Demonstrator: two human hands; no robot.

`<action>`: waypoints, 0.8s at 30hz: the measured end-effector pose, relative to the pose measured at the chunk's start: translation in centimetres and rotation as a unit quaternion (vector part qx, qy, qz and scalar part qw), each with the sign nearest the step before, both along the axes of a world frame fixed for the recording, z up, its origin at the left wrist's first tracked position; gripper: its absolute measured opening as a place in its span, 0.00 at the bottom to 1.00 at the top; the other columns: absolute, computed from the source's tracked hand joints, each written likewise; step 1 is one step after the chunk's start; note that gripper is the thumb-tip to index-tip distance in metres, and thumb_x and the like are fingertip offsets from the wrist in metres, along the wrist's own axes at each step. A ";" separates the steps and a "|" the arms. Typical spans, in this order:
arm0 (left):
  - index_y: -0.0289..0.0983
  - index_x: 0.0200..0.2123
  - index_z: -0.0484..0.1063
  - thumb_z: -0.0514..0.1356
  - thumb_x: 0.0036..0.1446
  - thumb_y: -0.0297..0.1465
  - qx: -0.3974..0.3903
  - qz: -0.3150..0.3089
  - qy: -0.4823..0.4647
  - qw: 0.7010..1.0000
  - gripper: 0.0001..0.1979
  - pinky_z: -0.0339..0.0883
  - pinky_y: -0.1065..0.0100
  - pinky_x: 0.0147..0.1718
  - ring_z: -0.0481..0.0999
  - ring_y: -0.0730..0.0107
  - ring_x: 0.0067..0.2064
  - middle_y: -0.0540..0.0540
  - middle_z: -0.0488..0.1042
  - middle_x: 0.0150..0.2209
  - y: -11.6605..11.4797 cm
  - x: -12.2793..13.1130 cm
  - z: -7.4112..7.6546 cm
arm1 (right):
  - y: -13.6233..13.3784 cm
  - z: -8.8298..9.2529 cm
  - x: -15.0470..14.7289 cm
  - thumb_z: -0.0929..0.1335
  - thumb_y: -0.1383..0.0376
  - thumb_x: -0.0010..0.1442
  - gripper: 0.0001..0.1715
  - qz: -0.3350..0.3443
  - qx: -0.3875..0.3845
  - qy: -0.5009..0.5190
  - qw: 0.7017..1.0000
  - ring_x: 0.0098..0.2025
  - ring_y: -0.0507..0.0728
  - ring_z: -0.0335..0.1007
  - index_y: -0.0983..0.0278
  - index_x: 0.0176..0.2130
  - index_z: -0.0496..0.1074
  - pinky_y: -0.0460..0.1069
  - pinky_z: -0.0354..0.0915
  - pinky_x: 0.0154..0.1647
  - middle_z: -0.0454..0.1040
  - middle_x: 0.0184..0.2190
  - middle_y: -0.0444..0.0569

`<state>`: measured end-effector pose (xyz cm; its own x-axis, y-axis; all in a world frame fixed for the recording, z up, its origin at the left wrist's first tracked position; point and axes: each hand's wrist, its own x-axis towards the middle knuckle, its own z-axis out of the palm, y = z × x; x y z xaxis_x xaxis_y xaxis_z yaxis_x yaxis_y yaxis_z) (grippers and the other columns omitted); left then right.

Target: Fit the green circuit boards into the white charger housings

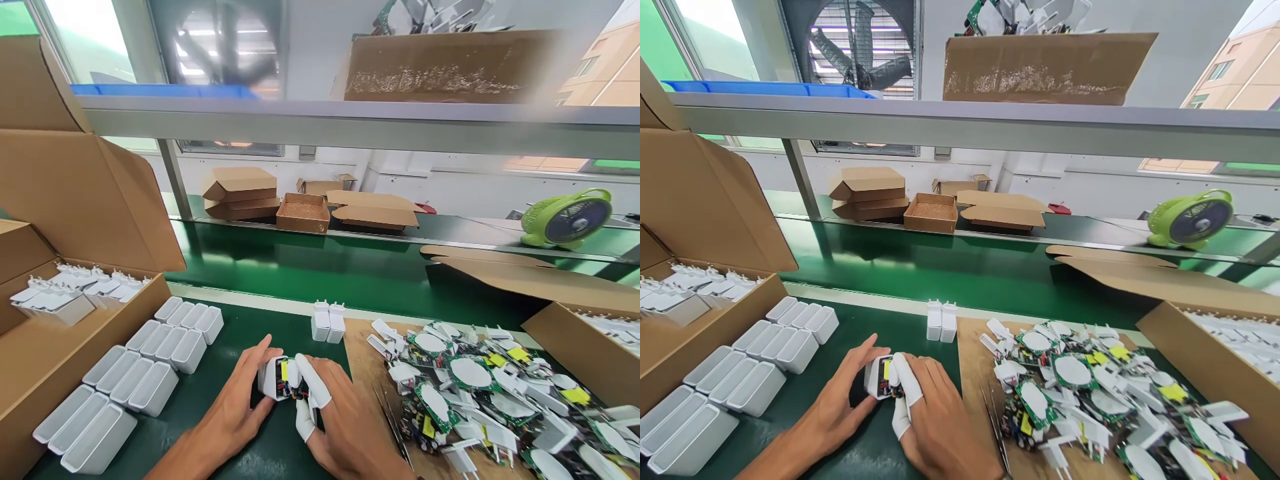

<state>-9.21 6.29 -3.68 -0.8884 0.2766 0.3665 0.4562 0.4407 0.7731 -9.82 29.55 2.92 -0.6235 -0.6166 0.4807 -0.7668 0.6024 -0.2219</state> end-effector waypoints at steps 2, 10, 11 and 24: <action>0.51 0.76 0.39 0.56 0.69 0.24 0.002 0.002 -0.002 1.000 0.41 0.61 0.45 0.70 0.67 0.55 0.69 0.41 0.68 0.67 0.1 0.1 0.0 | 0.1 -0.1 0.0 0.62 0.79 0.54 0.49 -0.001 0.003 -0.004 1.000 0.55 0.67 0.73 0.67 0.73 0.53 0.61 0.76 0.56 0.75 0.57 0.61; 0.52 0.76 0.40 0.57 0.69 0.26 0.002 0.004 -0.003 1.000 0.41 0.62 0.46 0.70 0.68 0.55 0.68 0.41 0.68 0.67 -0.1 0.1 -0.4 | 0.3 -0.5 0.1 0.64 0.77 0.52 0.41 0.003 0.033 -0.018 0.999 0.57 0.68 0.71 0.69 0.65 0.65 0.62 0.73 0.60 0.73 0.63 0.62; 0.52 0.76 0.40 0.57 0.69 0.25 0.002 0.003 -0.004 1.000 0.41 0.61 0.45 0.70 0.67 0.55 0.69 0.41 0.68 0.67 -0.1 0.1 -0.4 | 0.3 -0.4 0.2 0.64 0.77 0.51 0.40 0.001 0.035 -0.020 0.999 0.57 0.68 0.71 0.69 0.64 0.66 0.62 0.73 0.60 0.73 0.62 0.62; 0.56 0.76 0.41 0.62 0.67 0.26 0.038 -0.057 -0.028 0.997 0.45 0.68 0.48 0.66 0.71 0.54 0.66 0.42 0.68 0.65 0.4 0.4 0.2 | -0.1 -0.3 0.4 0.68 0.74 0.57 0.34 0.027 -0.027 -0.085 0.996 0.50 0.65 0.73 0.65 0.62 0.66 0.60 0.76 0.51 0.77 0.53 0.58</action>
<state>-8.80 6.72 -3.50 -0.8726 0.3503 0.3404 0.4548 0.3284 0.8278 -9.38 29.44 2.57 -0.6644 -0.6283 0.4046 -0.7471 0.5445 -0.3812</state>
